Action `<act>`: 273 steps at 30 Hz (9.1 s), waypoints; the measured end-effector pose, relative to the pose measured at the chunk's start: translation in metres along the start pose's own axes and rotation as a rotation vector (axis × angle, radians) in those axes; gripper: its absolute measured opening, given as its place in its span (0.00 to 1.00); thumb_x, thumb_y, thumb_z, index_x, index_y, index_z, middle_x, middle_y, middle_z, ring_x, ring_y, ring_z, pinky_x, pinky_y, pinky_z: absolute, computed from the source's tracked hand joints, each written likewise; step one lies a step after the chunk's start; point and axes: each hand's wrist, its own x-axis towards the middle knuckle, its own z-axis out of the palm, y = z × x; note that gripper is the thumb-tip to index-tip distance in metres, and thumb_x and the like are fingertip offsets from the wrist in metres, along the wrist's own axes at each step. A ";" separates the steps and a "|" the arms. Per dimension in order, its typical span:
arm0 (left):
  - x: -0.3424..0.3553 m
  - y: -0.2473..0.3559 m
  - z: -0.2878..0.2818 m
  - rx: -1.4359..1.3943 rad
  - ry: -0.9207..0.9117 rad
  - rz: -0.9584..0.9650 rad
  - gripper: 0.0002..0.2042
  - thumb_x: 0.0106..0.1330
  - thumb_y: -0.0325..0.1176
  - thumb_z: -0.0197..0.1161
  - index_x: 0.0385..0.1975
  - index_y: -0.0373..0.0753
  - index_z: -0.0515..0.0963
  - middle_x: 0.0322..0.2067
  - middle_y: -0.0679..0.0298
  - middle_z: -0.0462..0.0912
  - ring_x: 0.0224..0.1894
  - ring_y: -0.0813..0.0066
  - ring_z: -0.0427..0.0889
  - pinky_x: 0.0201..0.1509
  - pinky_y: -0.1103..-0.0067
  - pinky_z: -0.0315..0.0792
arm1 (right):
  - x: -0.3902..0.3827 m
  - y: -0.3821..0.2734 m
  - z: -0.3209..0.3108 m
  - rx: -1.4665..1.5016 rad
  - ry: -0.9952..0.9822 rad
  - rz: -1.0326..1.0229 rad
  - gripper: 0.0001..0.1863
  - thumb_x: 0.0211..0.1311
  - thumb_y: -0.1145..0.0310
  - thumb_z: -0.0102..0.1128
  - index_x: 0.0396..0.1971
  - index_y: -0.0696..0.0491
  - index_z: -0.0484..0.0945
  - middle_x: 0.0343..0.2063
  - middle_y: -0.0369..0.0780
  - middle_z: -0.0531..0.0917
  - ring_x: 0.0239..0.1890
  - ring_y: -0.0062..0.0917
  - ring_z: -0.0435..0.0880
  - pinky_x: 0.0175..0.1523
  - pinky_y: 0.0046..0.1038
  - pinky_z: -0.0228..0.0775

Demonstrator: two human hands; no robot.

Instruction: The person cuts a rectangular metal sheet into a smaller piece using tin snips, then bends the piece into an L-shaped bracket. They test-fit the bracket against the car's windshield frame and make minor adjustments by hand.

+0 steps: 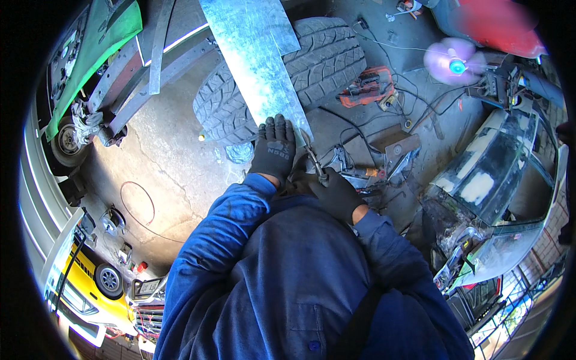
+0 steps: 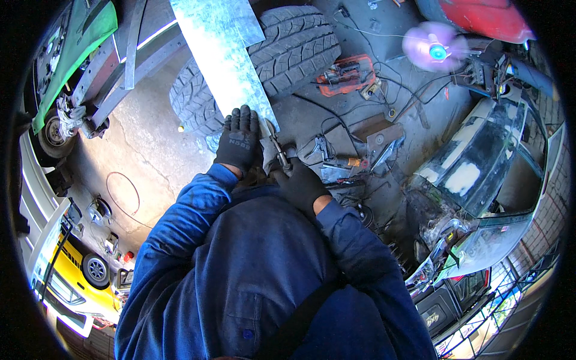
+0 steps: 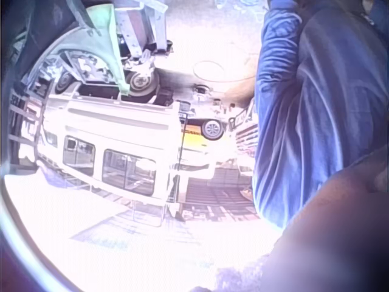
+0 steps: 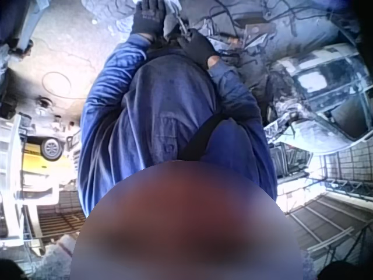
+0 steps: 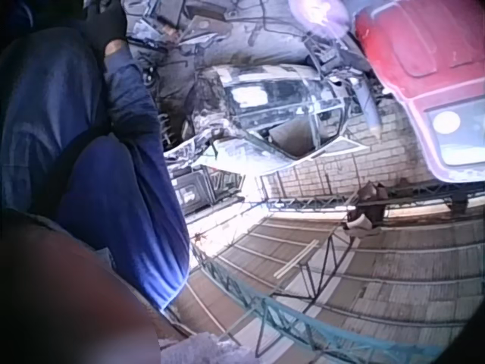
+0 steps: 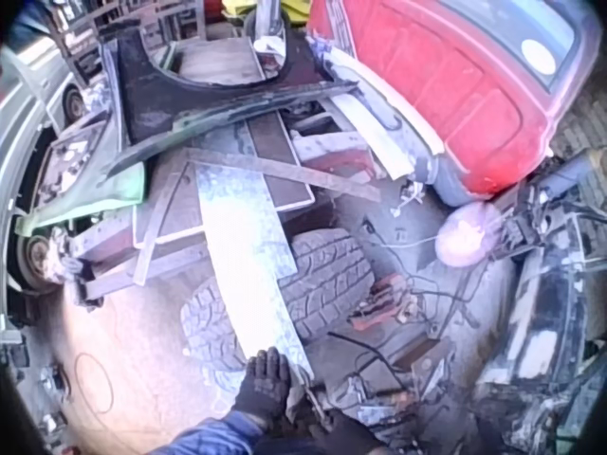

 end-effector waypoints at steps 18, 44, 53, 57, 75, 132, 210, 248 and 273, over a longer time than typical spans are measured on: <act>-0.002 -0.003 0.006 0.032 -0.028 0.026 0.30 0.75 0.37 0.52 0.74 0.29 0.63 0.77 0.39 0.60 0.78 0.39 0.63 0.80 0.50 0.57 | 0.009 0.011 0.008 -0.136 -0.001 0.056 0.26 0.67 0.52 0.60 0.49 0.62 0.78 0.42 0.60 0.86 0.47 0.55 0.86 0.51 0.48 0.77; -0.033 0.045 0.106 -2.177 -0.051 -0.477 0.39 0.77 0.62 0.55 0.76 0.39 0.60 0.74 0.54 0.66 0.72 0.51 0.69 0.75 0.53 0.67 | -0.221 0.421 0.299 0.134 0.450 0.151 0.16 0.75 0.51 0.59 0.44 0.47 0.85 0.37 0.46 0.84 0.45 0.44 0.84 0.46 0.44 0.78; 0.022 0.055 0.106 -2.419 0.391 -0.571 0.17 0.78 0.54 0.60 0.50 0.46 0.75 0.44 0.59 0.85 0.43 0.62 0.84 0.59 0.57 0.81 | -0.285 0.491 0.312 0.233 0.476 0.292 0.28 0.69 0.46 0.66 0.49 0.59 0.79 0.38 0.53 0.87 0.45 0.51 0.87 0.47 0.48 0.77; 0.027 0.043 0.117 -2.305 0.374 -0.523 0.18 0.79 0.52 0.60 0.54 0.44 0.75 0.48 0.58 0.85 0.46 0.63 0.84 0.59 0.57 0.80 | -0.284 0.492 0.298 0.187 0.519 0.200 0.28 0.70 0.48 0.66 0.51 0.61 0.79 0.39 0.53 0.87 0.44 0.49 0.87 0.48 0.46 0.77; -0.101 0.056 0.076 -1.071 0.154 -0.282 0.12 0.72 0.43 0.69 0.39 0.39 0.87 0.29 0.59 0.87 0.31 0.61 0.87 0.37 0.66 0.79 | -0.170 0.255 0.149 0.316 0.377 -0.091 0.36 0.69 0.46 0.63 0.66 0.57 0.74 0.51 0.59 0.84 0.55 0.55 0.83 0.57 0.47 0.75; -0.021 0.002 -0.005 0.056 -0.212 0.084 0.39 0.67 0.42 0.62 0.75 0.26 0.60 0.76 0.34 0.57 0.77 0.30 0.58 0.80 0.47 0.54 | 0.009 0.039 0.039 0.064 0.015 0.106 0.32 0.73 0.42 0.57 0.47 0.62 0.84 0.41 0.56 0.88 0.46 0.48 0.88 0.53 0.42 0.77; -0.007 -0.009 -0.035 -0.131 -0.434 0.138 0.32 0.73 0.40 0.53 0.75 0.32 0.63 0.79 0.42 0.54 0.80 0.31 0.54 0.81 0.47 0.52 | 0.048 0.010 0.024 -0.092 0.037 0.132 0.34 0.67 0.39 0.58 0.42 0.61 0.88 0.43 0.61 0.86 0.51 0.57 0.86 0.55 0.48 0.77; -0.031 0.022 -0.019 -0.235 -0.397 0.077 0.35 0.67 0.37 0.61 0.75 0.34 0.63 0.76 0.41 0.62 0.78 0.37 0.60 0.82 0.53 0.53 | 0.028 0.056 0.025 0.096 -0.029 -0.059 0.31 0.73 0.39 0.57 0.40 0.57 0.87 0.29 0.53 0.87 0.33 0.44 0.89 0.38 0.40 0.78; -0.023 0.001 -0.028 -0.332 -0.438 0.126 0.26 0.75 0.40 0.50 0.72 0.41 0.70 0.75 0.51 0.67 0.77 0.43 0.66 0.80 0.50 0.57 | 0.043 0.028 0.013 0.072 -0.104 0.034 0.29 0.68 0.45 0.63 0.42 0.62 0.86 0.34 0.53 0.88 0.40 0.42 0.88 0.48 0.41 0.77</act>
